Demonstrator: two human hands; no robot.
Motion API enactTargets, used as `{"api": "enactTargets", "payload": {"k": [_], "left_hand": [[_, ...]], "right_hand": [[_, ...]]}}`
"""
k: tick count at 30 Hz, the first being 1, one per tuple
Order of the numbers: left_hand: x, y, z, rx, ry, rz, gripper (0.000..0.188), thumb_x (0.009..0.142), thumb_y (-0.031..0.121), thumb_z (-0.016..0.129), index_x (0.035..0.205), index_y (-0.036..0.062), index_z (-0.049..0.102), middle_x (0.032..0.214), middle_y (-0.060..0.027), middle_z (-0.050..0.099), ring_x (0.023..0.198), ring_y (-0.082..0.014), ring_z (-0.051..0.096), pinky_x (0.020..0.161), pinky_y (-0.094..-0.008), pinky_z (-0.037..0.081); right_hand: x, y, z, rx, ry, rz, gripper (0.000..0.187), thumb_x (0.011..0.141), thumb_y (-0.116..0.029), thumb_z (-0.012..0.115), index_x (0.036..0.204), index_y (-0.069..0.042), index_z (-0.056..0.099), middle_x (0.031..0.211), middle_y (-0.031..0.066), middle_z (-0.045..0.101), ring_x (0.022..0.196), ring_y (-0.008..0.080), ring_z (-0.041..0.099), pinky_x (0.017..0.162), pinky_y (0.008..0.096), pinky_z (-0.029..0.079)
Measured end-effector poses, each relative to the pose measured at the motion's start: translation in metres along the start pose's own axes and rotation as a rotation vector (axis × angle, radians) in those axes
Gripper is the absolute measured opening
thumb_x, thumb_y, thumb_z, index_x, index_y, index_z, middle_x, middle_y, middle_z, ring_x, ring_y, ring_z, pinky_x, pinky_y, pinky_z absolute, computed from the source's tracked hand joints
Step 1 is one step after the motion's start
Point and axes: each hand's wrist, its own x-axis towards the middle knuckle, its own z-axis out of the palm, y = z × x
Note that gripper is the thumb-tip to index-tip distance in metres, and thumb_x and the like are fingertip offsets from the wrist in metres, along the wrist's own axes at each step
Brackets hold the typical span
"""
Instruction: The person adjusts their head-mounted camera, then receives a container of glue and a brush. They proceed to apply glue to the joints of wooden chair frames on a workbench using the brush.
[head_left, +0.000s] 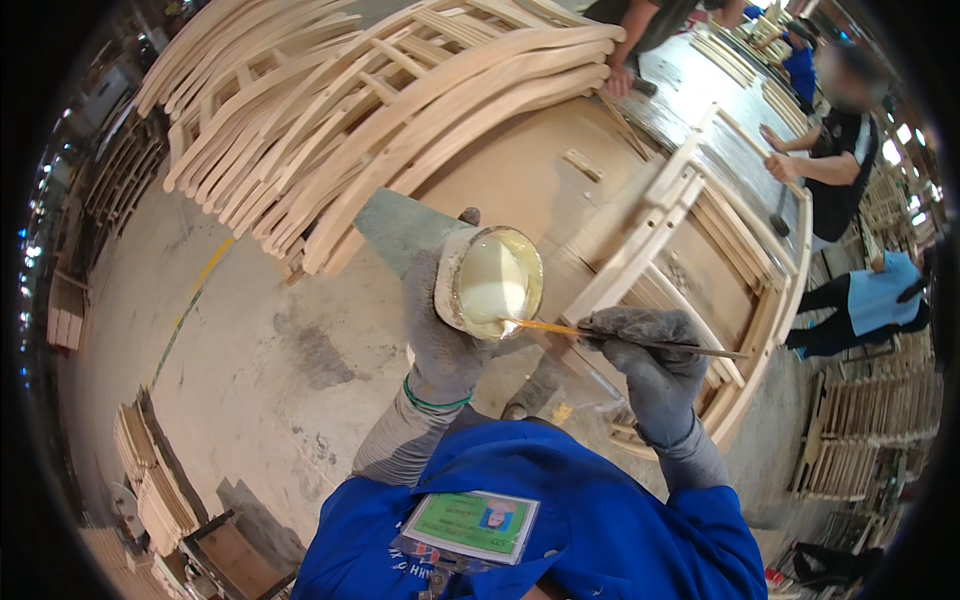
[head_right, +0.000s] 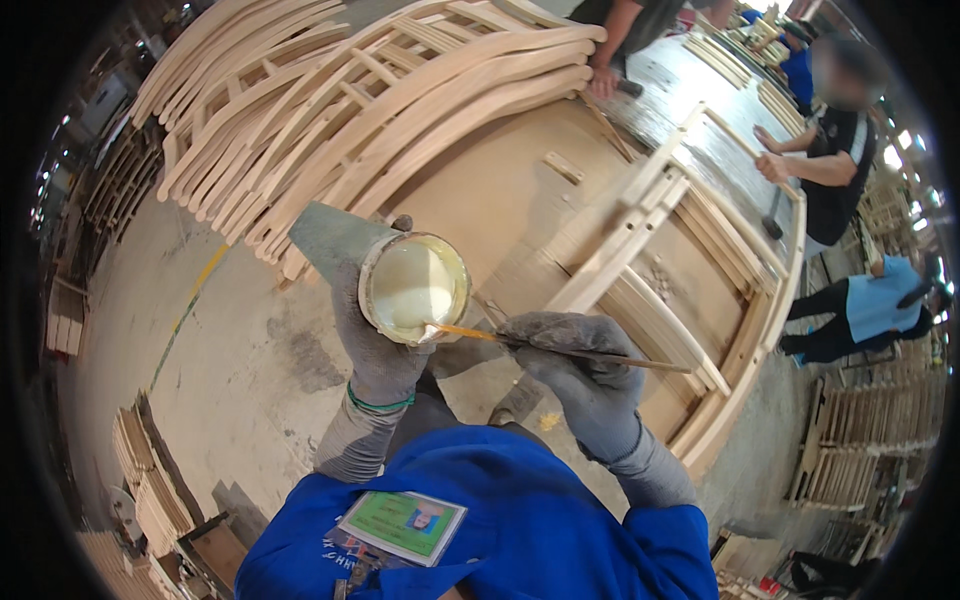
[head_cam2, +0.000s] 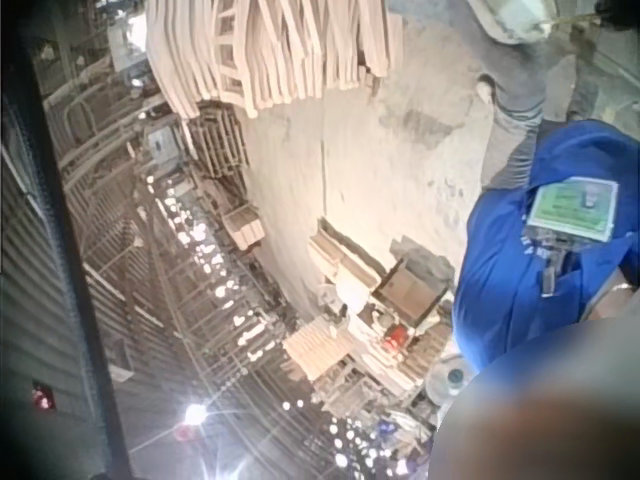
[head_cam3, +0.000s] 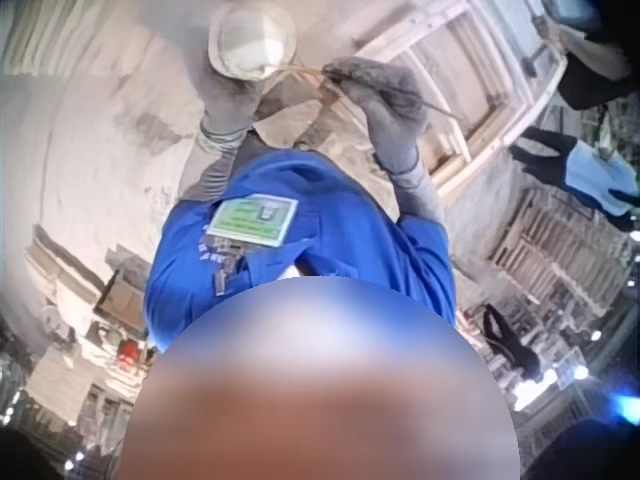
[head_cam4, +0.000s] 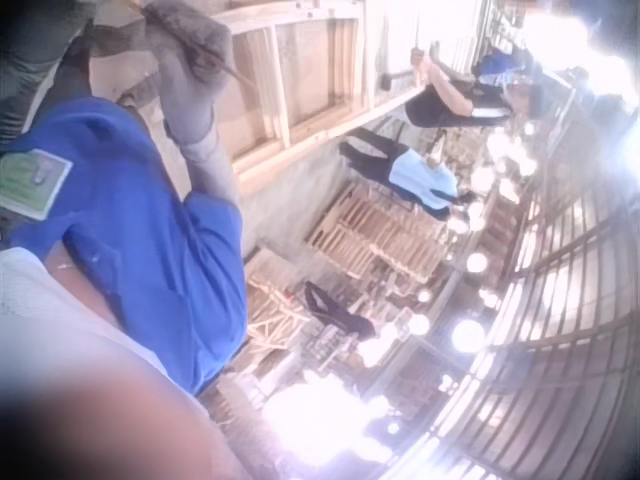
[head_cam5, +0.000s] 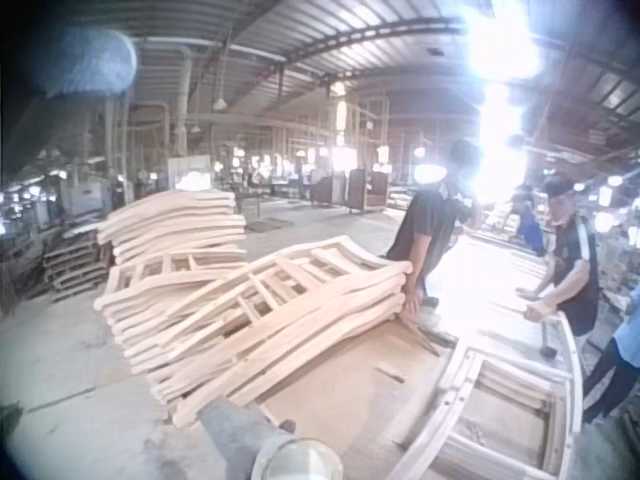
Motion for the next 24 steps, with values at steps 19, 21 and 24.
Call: {"api": "enactTargets", "payload": {"k": [19,21,24], "left_hand": [[0.201,0.102,-0.313,0.701,-0.107,0.022,0.052,0.092,0.028,0.045,0.136,0.0112,0.024,0.133,-0.0114,0.038,0.122,-0.0277,0.041,0.097,-0.0419,0.043],[0.211,0.105,-0.343,0.6,-0.067,-0.109,0.051,0.092,0.029,0.044,0.136,0.0125,0.023,0.134,-0.0086,0.037,0.12,-0.027,0.042,0.098,-0.0423,0.043],[0.223,0.105,-0.37,0.583,-0.021,-0.134,0.053,0.092,0.033,0.045,0.135,0.0122,0.024,0.133,-0.0076,0.038,0.117,-0.0255,0.045,0.096,-0.0431,0.044]], "right_hand": [[0.28,0.145,0.219,0.365,0.486,0.051,0.014,0.087,-0.004,0.054,0.099,0.003,0.051,0.102,0.0186,0.059,0.093,0.0266,0.062,0.081,0.0352,0.054],[0.315,0.157,0.218,0.188,0.497,-0.048,0.015,0.089,-0.008,0.055,0.099,0.003,0.054,0.098,0.0171,0.061,0.089,0.0245,0.063,0.079,0.0339,0.054],[0.357,0.178,0.216,0.008,0.502,-0.039,0.017,0.088,-0.01,0.057,0.099,0.003,0.054,0.094,0.0152,0.062,0.085,0.022,0.063,0.076,0.0323,0.055]]}}
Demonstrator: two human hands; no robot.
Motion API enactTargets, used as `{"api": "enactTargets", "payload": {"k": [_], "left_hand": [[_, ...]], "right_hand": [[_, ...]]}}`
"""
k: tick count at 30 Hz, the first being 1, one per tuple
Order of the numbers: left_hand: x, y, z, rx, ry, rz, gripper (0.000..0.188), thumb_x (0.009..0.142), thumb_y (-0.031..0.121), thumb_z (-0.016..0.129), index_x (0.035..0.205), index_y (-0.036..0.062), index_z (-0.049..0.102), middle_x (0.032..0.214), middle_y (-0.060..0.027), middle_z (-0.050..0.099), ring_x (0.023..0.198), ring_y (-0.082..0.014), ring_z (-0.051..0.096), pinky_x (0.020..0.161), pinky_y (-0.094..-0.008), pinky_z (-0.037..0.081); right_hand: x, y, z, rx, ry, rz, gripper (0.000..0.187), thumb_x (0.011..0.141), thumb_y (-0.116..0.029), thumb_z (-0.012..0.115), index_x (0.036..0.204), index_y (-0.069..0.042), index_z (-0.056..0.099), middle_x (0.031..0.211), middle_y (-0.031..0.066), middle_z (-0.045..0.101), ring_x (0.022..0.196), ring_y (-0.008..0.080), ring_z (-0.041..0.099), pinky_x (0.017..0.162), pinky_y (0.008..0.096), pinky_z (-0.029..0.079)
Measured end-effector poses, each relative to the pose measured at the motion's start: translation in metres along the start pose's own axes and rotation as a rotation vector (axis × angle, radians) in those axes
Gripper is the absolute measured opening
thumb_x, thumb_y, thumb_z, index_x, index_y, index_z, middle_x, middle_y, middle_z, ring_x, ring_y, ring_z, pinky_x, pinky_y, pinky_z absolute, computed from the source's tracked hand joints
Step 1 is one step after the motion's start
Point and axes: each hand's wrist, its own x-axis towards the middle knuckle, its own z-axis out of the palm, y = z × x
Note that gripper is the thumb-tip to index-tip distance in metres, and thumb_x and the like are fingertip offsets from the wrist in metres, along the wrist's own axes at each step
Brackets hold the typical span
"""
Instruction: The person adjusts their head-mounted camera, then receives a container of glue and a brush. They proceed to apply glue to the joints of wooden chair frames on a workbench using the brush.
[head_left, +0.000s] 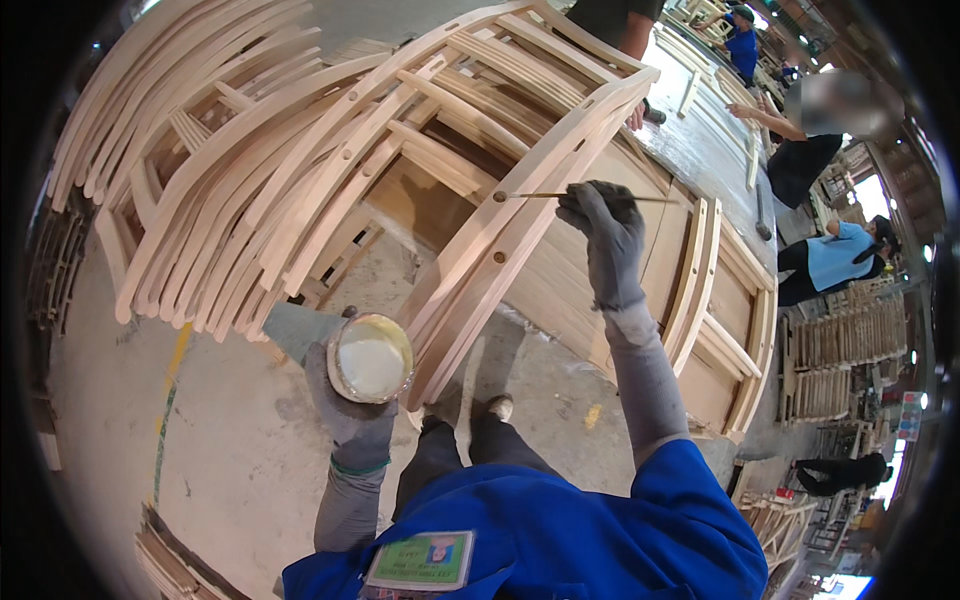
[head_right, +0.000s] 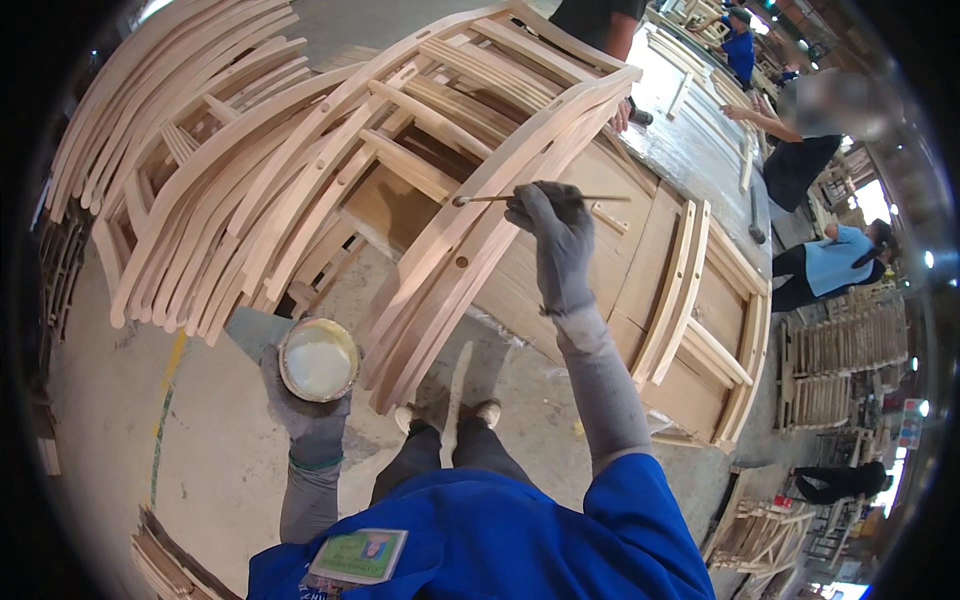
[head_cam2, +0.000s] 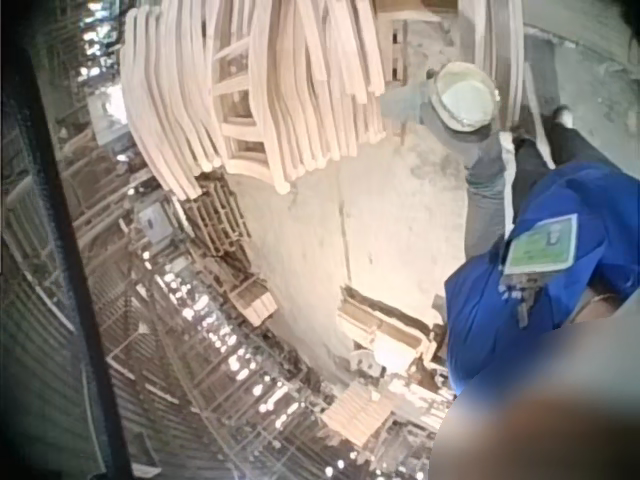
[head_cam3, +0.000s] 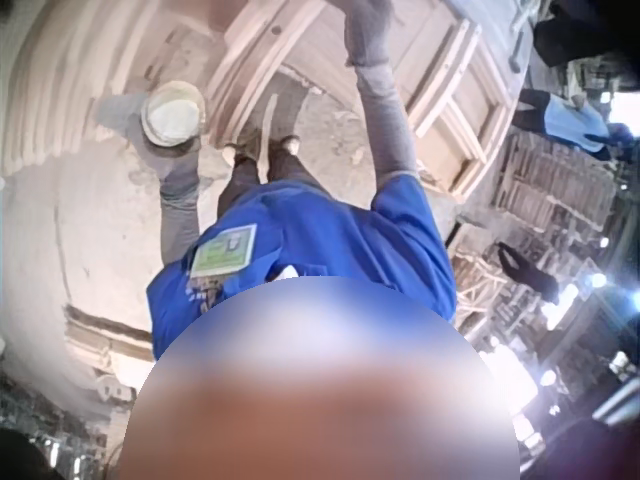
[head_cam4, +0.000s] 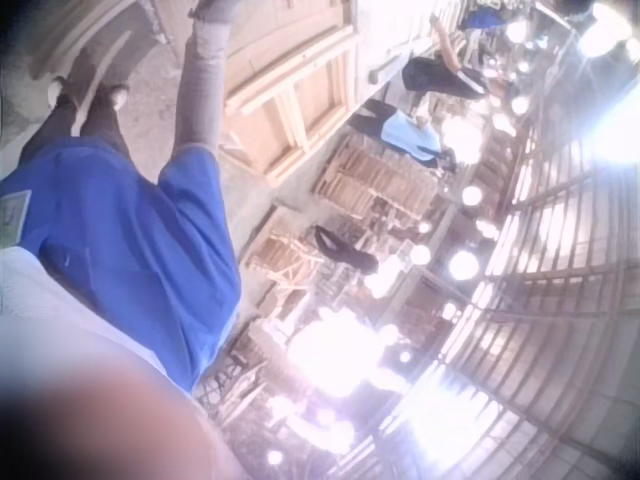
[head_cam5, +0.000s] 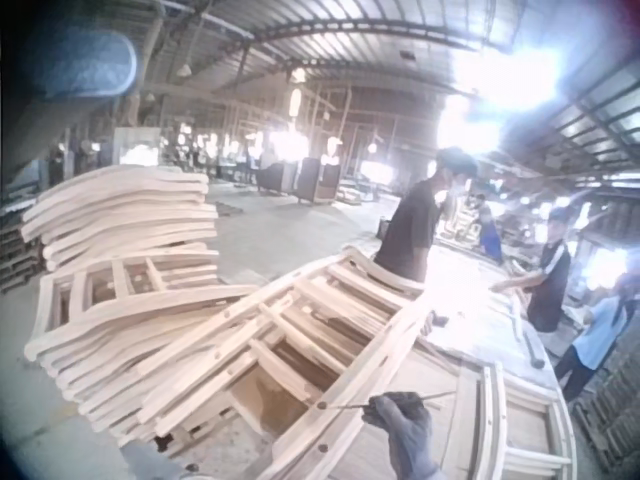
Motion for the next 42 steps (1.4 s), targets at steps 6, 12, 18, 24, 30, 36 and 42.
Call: {"api": "enactTargets", "payload": {"k": [6,12,18,24,30,36,42], "left_hand": [[0.026,0.005,-0.024,-0.993,0.309,-0.569,0.053,0.088,0.048,0.044,0.125,0.0097,0.046,0.121,-0.0089,0.052,0.11,-0.0248,0.051,0.087,-0.0499,0.047],[0.037,0.0,-0.046,-0.994,0.332,-0.557,0.055,0.089,0.048,0.041,0.124,0.0068,0.048,0.123,-0.0089,0.052,0.114,-0.0255,0.049,0.095,-0.0489,0.04],[0.041,-0.006,-0.061,-1.013,0.247,-0.514,0.054,0.091,0.046,0.039,0.128,0.0067,0.045,0.128,-0.0086,0.048,0.118,-0.024,0.045,0.096,-0.0456,0.04],[0.047,-0.01,-0.063,-1.094,0.284,-0.569,0.053,0.091,0.048,0.037,0.124,0.0072,0.048,0.124,-0.0093,0.051,0.114,-0.025,0.048,0.095,-0.0481,0.04],[0.046,-0.024,-0.059,-0.898,0.205,-0.369,0.05,0.093,0.033,0.041,0.134,0.008,0.028,0.137,-0.0172,0.036,0.122,-0.0298,0.042,0.099,-0.0449,0.042],[0.056,-0.026,-0.04,-0.266,0.131,-0.098,0.077,0.075,0.002,0.065,0.136,0.0079,0.018,0.134,-0.0215,0.036,0.119,-0.0315,0.044,0.095,-0.0442,0.046],[0.084,0.003,-0.014,-0.255,0.278,-0.155,0.05,0.083,0.028,0.049,0.128,0.0082,0.037,0.127,-0.0134,0.044,0.116,-0.028,0.047,0.094,-0.0479,0.045]], "right_hand": [[0.029,0.034,0.024,-0.292,-0.003,-0.039,0.017,0.084,-0.011,0.064,0.088,0.003,0.056,0.076,0.0094,0.062,0.067,0.0132,0.061,0.062,0.0248,0.053],[0.038,0.047,0.035,-0.579,0.001,-0.089,0.021,0.082,-0.017,0.067,0.084,0.001,0.056,0.068,0.0088,0.063,0.058,0.0132,0.06,0.057,0.0246,0.049],[0.033,0.045,0.044,-1.068,-0.069,-0.278,0.021,0.081,-0.025,0.065,0.085,-0.005,0.058,0.067,0.011,0.063,0.063,0.0282,0.062,0.056,0.0355,0.047],[0.038,0.039,0.06,-1.153,-0.143,-0.346,0.021,0.082,-0.026,0.064,0.081,-0.006,0.058,0.066,0.0111,0.062,0.063,0.0298,0.061,0.057,0.0379,0.045],[0.039,0.038,0.062,-1.182,-0.142,-0.286,0.023,0.082,-0.026,0.064,0.078,-0.005,0.055,0.063,0.0107,0.06,0.059,0.0268,0.06,0.054,0.0363,0.044],[0.049,0.039,0.063,-1.202,-0.148,-0.364,0.03,0.082,-0.029,0.064,0.072,-0.004,0.051,0.059,0.012,0.058,0.055,0.028,0.058,0.05,0.0366,0.042],[0.047,0.033,0.063,-1.174,-0.237,-0.258,0.025,0.085,-0.028,0.06,0.076,-0.006,0.051,0.061,0.0129,0.056,0.061,0.034,0.058,0.054,0.0417,0.042]]}}
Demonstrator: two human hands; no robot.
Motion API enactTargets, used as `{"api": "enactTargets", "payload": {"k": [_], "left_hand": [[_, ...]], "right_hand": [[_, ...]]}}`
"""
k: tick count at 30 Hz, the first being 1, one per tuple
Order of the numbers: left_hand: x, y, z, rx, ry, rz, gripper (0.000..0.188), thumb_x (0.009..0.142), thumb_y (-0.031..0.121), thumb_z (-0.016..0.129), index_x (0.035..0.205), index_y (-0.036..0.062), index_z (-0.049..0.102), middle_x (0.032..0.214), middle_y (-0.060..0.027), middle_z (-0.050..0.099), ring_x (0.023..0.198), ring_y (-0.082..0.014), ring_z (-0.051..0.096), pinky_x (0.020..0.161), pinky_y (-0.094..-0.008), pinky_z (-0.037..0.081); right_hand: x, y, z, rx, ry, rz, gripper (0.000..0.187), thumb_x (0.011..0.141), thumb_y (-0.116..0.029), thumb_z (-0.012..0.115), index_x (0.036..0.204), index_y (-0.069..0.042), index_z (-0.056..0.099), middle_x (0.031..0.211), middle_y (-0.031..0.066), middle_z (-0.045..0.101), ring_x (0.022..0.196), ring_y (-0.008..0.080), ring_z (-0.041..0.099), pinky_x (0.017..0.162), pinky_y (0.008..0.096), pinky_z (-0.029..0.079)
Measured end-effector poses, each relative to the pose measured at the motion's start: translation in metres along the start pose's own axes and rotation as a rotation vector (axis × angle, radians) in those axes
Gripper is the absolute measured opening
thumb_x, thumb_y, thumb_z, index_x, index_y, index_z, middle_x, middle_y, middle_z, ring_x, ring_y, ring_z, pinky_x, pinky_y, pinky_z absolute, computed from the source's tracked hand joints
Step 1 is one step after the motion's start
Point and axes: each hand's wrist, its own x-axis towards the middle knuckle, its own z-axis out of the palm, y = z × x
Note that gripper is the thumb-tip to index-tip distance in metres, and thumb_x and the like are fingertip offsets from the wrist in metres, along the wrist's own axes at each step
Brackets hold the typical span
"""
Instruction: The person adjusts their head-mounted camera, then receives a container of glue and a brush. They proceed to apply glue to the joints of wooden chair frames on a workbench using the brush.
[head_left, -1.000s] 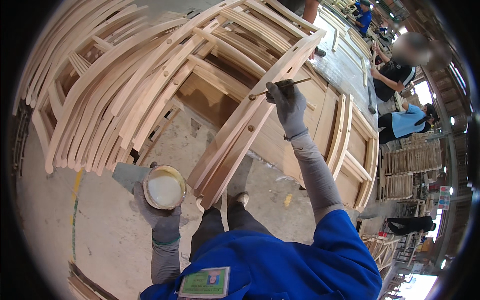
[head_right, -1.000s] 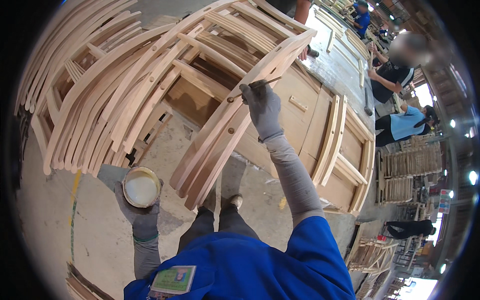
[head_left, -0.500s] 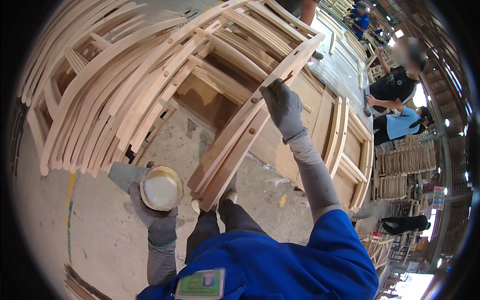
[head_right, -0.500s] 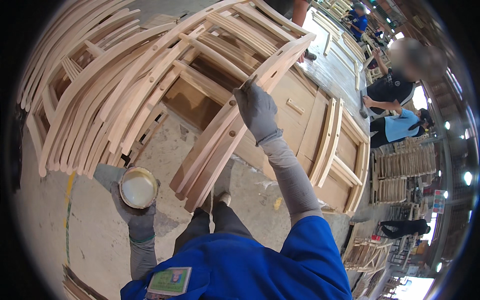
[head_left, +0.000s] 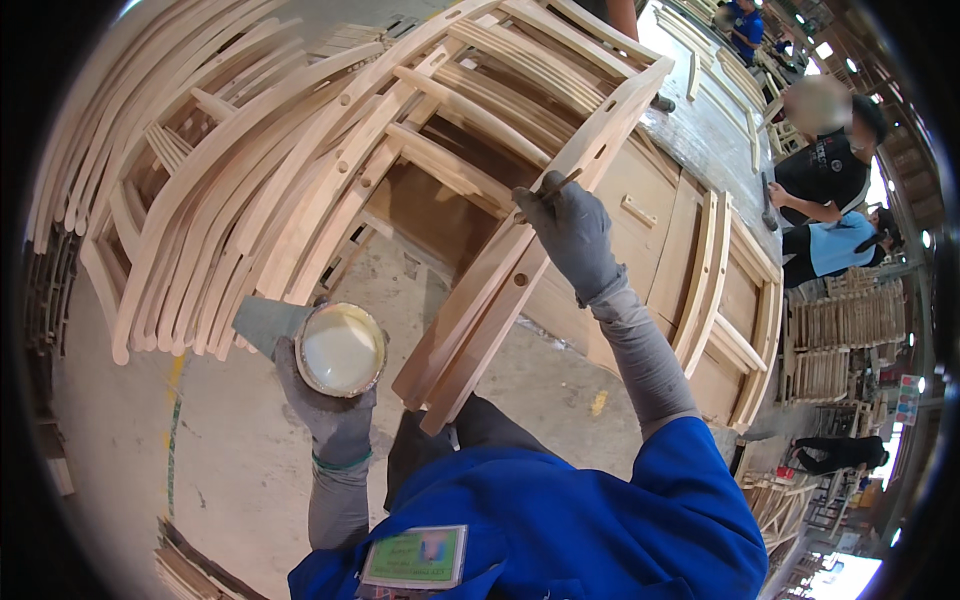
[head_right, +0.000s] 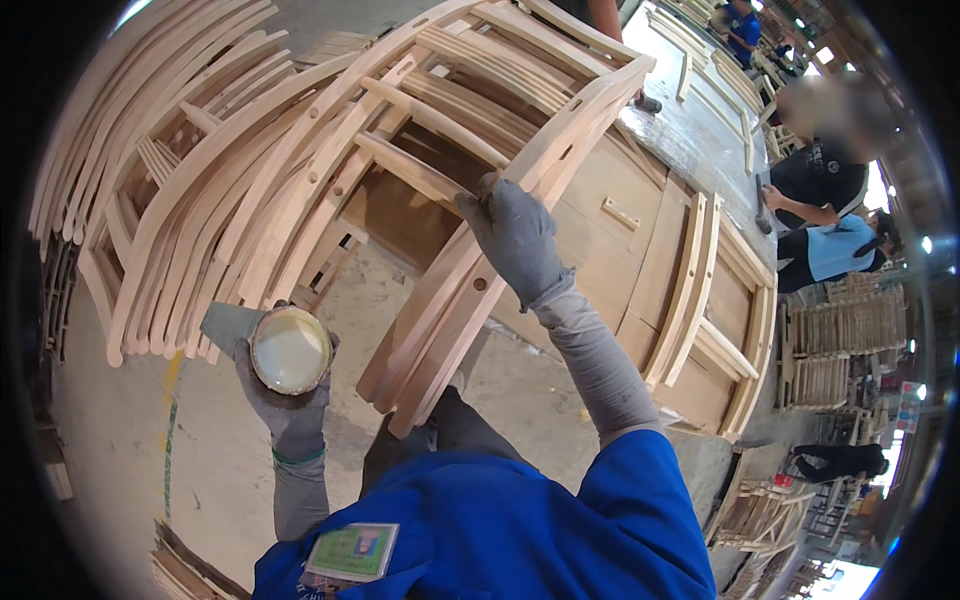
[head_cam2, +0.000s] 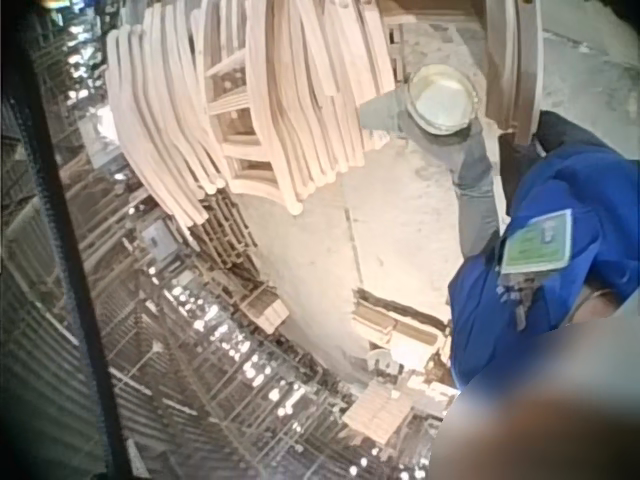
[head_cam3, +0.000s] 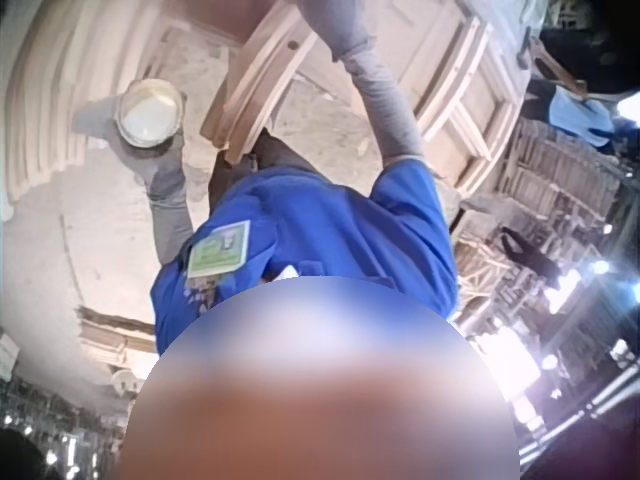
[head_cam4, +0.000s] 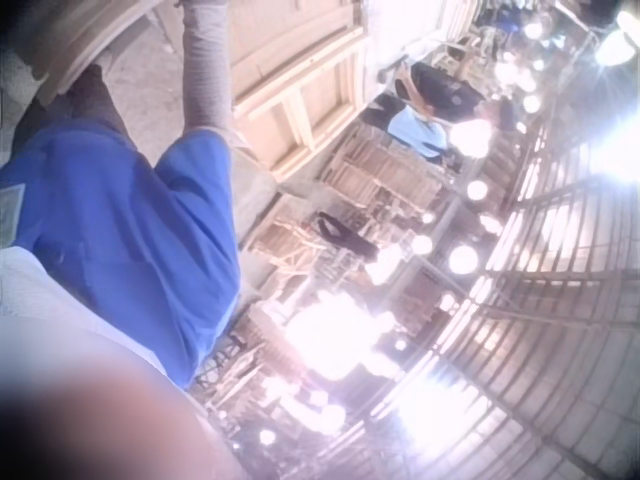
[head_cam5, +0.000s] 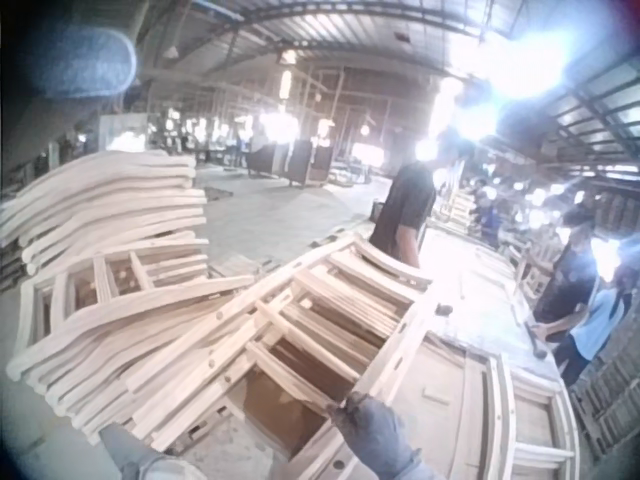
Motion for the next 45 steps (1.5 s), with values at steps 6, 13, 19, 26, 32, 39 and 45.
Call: {"api": "enactTargets", "payload": {"k": [6,13,19,26,32,39,45], "left_hand": [[0.047,0.006,0.013,-0.387,-0.082,-0.286,0.051,0.091,0.046,0.039,0.126,0.0092,0.045,0.125,-0.0099,0.048,0.114,-0.0267,0.048,0.092,-0.0518,0.044],[0.123,0.006,0.016,-0.593,-0.288,-0.537,0.052,0.092,0.045,0.038,0.129,0.009,0.042,0.126,-0.0117,0.048,0.115,-0.0265,0.049,0.092,-0.0507,0.044],[0.181,0.024,0.014,-0.529,-0.461,-0.645,0.051,0.095,0.04,0.033,0.131,0.0044,0.04,0.127,-0.012,0.049,0.119,-0.0261,0.047,0.097,-0.0429,0.042],[0.22,0.025,-0.015,-0.189,-0.673,-0.166,0.051,0.096,0.037,0.033,0.133,0.0019,0.034,0.131,-0.0162,0.043,0.122,-0.0264,0.044,0.102,-0.0406,0.036],[0.248,0.038,-0.012,-0.723,-0.661,-0.244,0.049,0.098,0.03,0.031,0.136,0.0009,0.024,0.137,-0.0193,0.035,0.124,-0.0323,0.04,0.106,-0.0431,0.032],[0.267,0.041,-0.021,0.074,-0.558,0.351,0.055,0.094,0.037,0.039,0.134,0.0012,0.028,0.133,-0.0199,0.039,0.122,-0.031,0.042,0.104,-0.0422,0.035],[0.289,0.071,-0.018,-1.034,-0.42,-0.673,0.069,0.076,0.008,0.066,0.134,0.0007,0.029,0.129,-0.0203,0.043,0.118,-0.0284,0.046,0.101,-0.0419,0.039]], "right_hand": [[0.004,0.001,-0.005,-0.021,-0.007,0.063,0.025,0.084,-0.027,0.06,0.074,-0.006,0.053,0.064,0.0126,0.057,0.061,0.0338,0.058,0.055,0.0407,0.043],[0.002,-0.011,0.001,0.085,0.078,0.339,0.021,0.083,-0.024,0.064,0.08,-0.004,0.058,0.066,0.0124,0.06,0.062,0.0286,0.06,0.054,0.0356,0.043],[-0.006,-0.104,0.007,0.451,0.241,0.363,0.007,0.081,0.002,0.061,0.087,0.001,0.059,0.086,0.0137,0.065,0.081,0.0181,0.064,0.071,0.0257,0.05],[0.01,-0.185,0.08,0.548,0.207,-0.014,0.021,0.073,0.003,0.07,0.089,-0.001,0.058,0.091,0.0171,0.064,0.079,0.0225,0.065,0.066,0.0288,0.052],[0.003,-0.219,0.114,0.573,0.115,-0.001,0.028,0.072,0.002,0.071,0.095,-0.003,0.055,0.092,0.0169,0.064,0.082,0.0263,0.066,0.063,0.031,0.053],[0.011,-0.227,0.119,1.039,0.074,-0.115,0.029,0.076,0.011,0.06,0.103,0.003,0.053,0.101,0.0254,0.06,0.093,0.0338,0.063,0.076,0.0373,0.054],[0.02,-0.239,0.145,1.241,0.234,0.224,0.018,0.081,0.011,0.055,0.097,0.004,0.049,0.099,0.0262,0.06,0.091,0.0321,0.063,0.074,0.0382,0.056]]}}
